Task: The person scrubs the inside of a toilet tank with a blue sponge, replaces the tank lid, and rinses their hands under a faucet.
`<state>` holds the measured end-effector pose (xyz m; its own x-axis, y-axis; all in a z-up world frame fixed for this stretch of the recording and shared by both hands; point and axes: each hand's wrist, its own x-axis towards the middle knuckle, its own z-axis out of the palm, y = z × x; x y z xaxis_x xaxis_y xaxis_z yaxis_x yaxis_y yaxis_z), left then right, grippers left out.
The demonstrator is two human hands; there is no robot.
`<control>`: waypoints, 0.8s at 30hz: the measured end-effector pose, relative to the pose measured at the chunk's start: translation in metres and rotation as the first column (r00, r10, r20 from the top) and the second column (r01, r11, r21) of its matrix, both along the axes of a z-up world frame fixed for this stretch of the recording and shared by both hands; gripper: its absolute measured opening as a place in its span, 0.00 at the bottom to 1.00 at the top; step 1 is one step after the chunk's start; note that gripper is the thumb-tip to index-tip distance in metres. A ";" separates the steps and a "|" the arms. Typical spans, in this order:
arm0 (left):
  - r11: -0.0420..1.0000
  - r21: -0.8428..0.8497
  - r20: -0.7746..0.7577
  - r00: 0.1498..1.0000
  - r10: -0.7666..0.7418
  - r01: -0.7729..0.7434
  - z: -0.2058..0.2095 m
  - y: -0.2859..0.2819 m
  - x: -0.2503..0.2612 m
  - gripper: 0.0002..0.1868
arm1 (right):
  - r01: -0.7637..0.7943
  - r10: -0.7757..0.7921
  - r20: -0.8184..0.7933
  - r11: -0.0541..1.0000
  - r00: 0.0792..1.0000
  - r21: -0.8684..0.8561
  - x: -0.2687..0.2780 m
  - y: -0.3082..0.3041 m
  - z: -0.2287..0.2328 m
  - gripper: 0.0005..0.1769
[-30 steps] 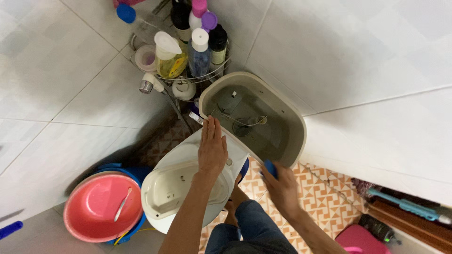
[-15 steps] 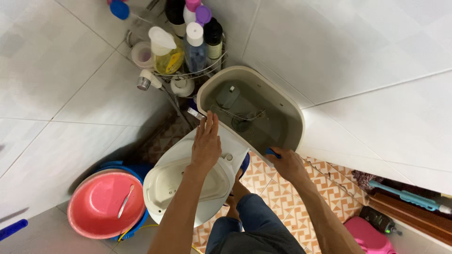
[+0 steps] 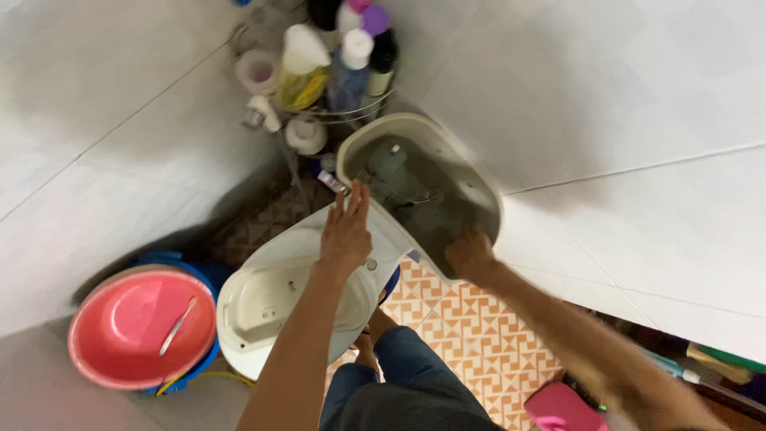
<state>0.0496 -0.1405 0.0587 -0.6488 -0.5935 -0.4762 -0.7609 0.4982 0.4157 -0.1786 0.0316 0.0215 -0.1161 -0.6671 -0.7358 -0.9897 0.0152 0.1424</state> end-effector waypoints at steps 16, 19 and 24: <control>0.999 0.018 -0.068 0.997 0.035 -0.034 -0.009 0.007 0.003 0.46 | 0.226 -0.228 0.032 0.972 0.973 0.064 0.024 0.007 0.019 0.17; 1.000 0.002 -0.118 0.993 0.013 -0.013 -0.014 0.001 -0.001 0.45 | 0.610 -0.597 0.193 0.792 0.779 -0.013 0.039 -0.011 0.017 0.18; 0.999 -0.024 -0.300 0.954 0.026 -0.034 -0.015 -0.001 0.006 0.44 | 0.769 -0.735 0.276 0.639 0.619 -0.021 0.040 -0.055 0.014 0.21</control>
<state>0.0551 -0.1418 0.0438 -0.7407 -0.6254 -0.2454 -0.6184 0.4920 0.6128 -0.1390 -0.0237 0.0353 -0.4665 -0.5070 -0.7248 -0.6236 0.7697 -0.1371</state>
